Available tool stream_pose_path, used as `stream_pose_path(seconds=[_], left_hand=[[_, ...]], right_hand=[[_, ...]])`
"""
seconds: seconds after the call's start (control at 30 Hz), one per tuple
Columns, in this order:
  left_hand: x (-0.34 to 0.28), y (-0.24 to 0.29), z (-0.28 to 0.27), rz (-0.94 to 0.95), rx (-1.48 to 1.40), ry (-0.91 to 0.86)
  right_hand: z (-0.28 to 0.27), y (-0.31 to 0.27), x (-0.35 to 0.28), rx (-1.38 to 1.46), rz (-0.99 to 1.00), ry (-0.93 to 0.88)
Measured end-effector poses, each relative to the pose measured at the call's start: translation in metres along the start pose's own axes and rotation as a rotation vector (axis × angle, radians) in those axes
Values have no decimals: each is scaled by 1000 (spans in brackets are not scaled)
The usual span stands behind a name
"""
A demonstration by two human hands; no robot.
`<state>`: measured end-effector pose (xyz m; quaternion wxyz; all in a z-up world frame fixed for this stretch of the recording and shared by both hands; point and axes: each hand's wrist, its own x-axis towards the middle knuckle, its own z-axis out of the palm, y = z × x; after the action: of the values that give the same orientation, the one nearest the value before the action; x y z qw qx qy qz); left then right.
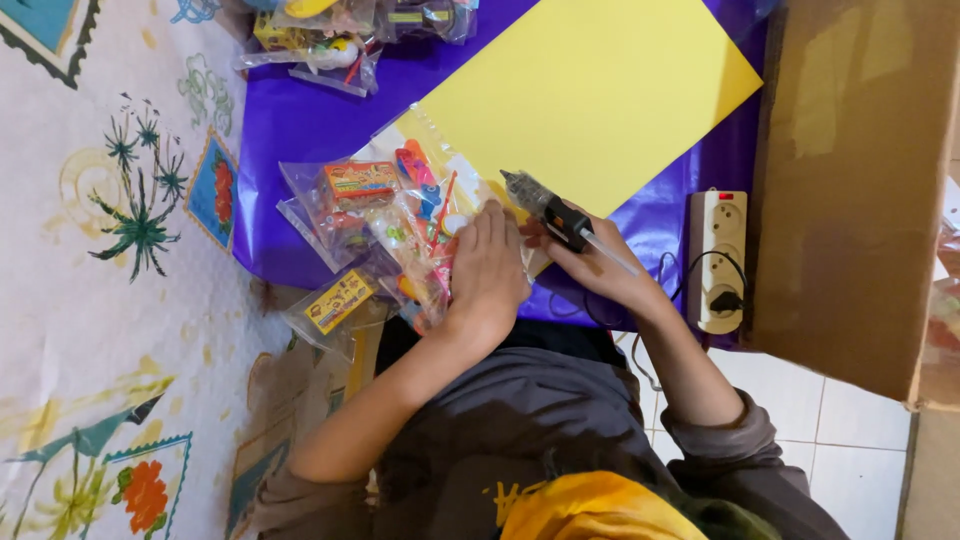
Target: Sealing plastic bags containing small toys using a hot glue gun and organizing them into a box.
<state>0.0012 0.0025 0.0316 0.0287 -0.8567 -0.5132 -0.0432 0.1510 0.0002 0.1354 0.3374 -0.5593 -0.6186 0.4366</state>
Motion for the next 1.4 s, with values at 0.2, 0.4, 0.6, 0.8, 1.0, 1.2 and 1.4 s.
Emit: stream_pose_path(seconds=[0.2, 0.4, 0.6, 0.8, 1.0, 1.2, 1.4], left_hand=[[5, -1, 14, 15, 40, -233], [10, 1, 27, 37, 71, -397], [5, 3, 19, 23, 39, -295], [-6, 9, -22, -5, 4, 105], [-17, 18, -57, 32, 21, 150], [-24, 28, -32, 8, 8, 79], [-19, 29, -18, -28, 117, -35]], right_hand=[[-1, 9, 3, -28, -24, 25], [-4, 12, 4, -12, -61, 23], [-4, 0, 1, 11, -59, 13], [-6, -3, -2, 32, -46, -2], [-6, -7, -4, 6, -29, -22], [-8, 6, -7, 45, 52, -24], [-7, -1, -5, -3, 131, -27]])
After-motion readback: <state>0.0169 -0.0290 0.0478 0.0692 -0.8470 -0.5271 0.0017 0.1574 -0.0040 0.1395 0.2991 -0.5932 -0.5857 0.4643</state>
